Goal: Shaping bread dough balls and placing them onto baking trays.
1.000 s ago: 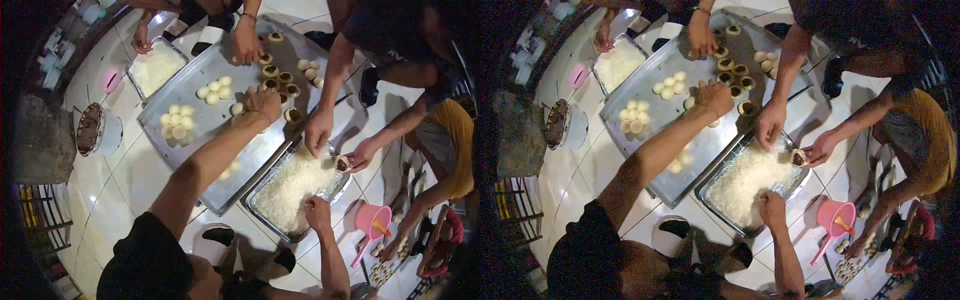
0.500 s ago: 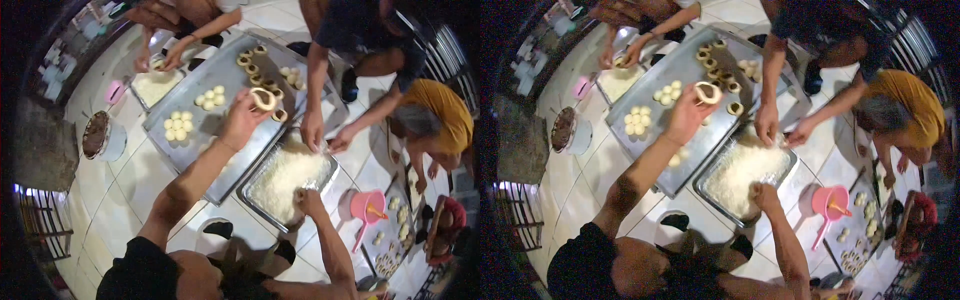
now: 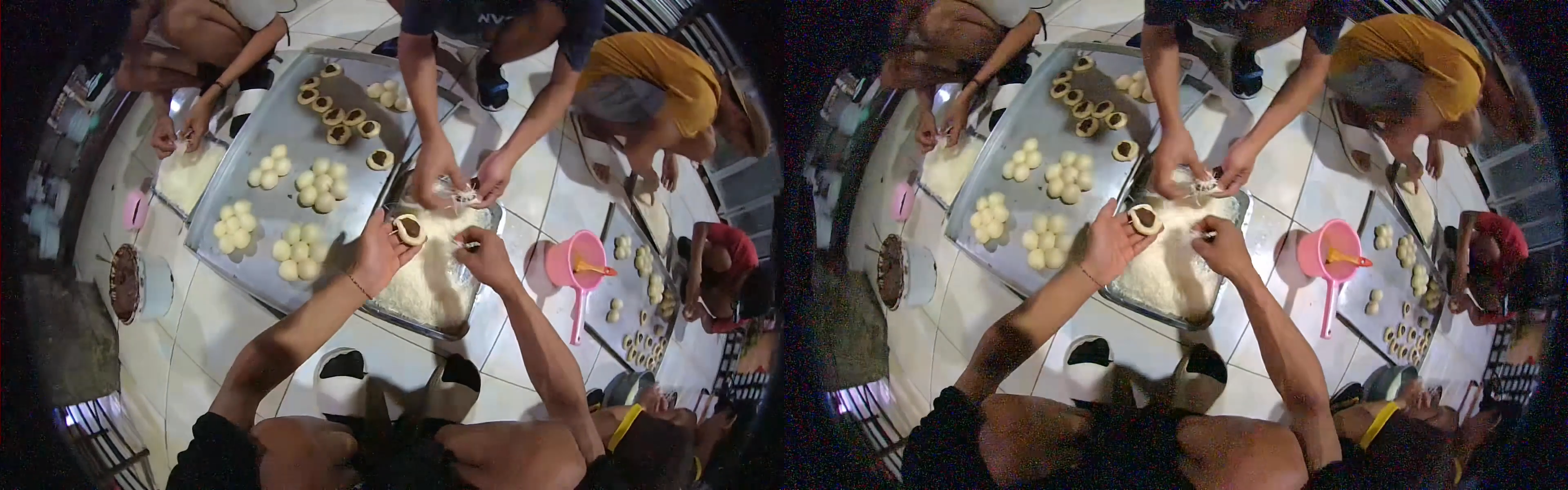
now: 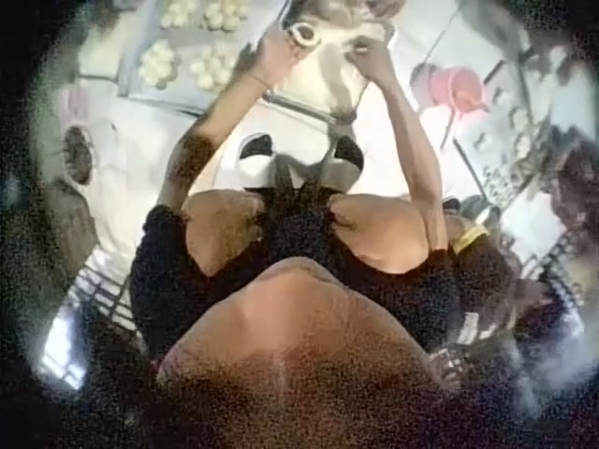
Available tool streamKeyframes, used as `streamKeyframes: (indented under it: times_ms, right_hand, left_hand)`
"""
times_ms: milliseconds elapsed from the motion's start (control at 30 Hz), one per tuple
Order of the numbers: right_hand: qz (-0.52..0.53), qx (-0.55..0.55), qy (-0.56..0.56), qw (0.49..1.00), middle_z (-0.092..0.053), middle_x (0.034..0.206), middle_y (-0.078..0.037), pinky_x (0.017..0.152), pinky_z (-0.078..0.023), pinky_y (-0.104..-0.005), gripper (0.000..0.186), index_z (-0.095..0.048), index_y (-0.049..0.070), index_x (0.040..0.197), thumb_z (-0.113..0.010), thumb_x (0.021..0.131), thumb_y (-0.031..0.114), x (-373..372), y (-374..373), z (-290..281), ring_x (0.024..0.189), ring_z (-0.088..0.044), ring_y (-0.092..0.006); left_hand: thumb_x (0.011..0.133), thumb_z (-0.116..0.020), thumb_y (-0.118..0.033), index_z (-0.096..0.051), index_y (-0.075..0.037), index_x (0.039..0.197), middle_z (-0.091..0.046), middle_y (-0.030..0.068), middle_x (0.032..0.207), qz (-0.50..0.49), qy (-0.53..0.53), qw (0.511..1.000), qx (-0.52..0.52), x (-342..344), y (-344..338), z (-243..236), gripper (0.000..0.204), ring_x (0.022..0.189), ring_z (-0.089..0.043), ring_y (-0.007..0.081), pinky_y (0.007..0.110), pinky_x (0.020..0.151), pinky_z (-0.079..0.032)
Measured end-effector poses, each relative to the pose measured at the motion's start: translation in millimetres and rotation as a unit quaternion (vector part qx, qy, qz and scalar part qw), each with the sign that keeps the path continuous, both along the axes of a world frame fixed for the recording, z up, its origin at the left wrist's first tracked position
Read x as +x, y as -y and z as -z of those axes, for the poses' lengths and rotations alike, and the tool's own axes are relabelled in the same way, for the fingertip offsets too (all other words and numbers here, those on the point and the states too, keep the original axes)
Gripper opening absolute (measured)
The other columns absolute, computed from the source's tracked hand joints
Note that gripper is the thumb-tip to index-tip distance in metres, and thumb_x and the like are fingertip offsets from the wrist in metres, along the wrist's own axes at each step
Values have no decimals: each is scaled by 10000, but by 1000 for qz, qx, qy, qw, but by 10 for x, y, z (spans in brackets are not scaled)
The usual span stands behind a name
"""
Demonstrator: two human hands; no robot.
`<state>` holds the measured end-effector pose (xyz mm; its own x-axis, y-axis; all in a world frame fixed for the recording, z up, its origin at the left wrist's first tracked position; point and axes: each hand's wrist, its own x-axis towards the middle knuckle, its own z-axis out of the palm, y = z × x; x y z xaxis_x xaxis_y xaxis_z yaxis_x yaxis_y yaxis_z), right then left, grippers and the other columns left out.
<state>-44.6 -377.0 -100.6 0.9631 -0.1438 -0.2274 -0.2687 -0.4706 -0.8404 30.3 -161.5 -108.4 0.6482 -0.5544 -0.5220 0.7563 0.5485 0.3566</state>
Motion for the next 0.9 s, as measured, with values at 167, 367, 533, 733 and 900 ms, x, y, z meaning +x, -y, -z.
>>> streamKeyframes:
  times_ms: [167,367,533,733,900]
  right_hand:
    - [65,-50,107,991,-662,818,-121,622,-480,-295,220,-636,-23,955,-634,751,61,107,-299,-75,665,-586,-193]
    - [24,-175,132,976,-655,866,-139,622,-487,-301,260,-631,-18,1014,-634,759,32,75,-682,-306,689,-587,-202]
    - [90,-78,220,968,-655,947,-147,654,-495,-304,256,-620,-14,1036,-618,781,-9,-28,-477,-449,725,-596,-229]
    - [10,127,143,981,-640,920,-101,704,-495,-305,276,-620,23,1050,-642,780,-27,-138,-273,-291,820,-613,-244]
    - [-49,-145,393,907,-616,953,-87,673,-476,-285,260,-668,46,954,-673,725,-77,-91,-396,-462,718,-567,-196]
  left_hand:
    - [984,-468,-302,-504,30,1181,-595,188,1106,14,75,994,76,-180,287,85,388,976,-622,238,313,927,-511]
    - [956,-476,-155,-533,-10,1185,-595,119,995,31,140,984,110,-213,326,38,277,861,-618,173,268,793,-542]
    - [934,-482,-37,-557,-43,1189,-594,64,906,36,190,971,138,-191,280,-63,266,769,-615,122,231,686,-566]
    - [888,-460,33,-512,-86,1296,-619,75,937,181,264,932,172,-94,249,-371,429,757,-616,113,235,718,-572]
    - [838,-518,49,-501,-80,1349,-629,81,1204,304,568,595,481,-149,239,-678,527,824,-631,151,279,750,-551]
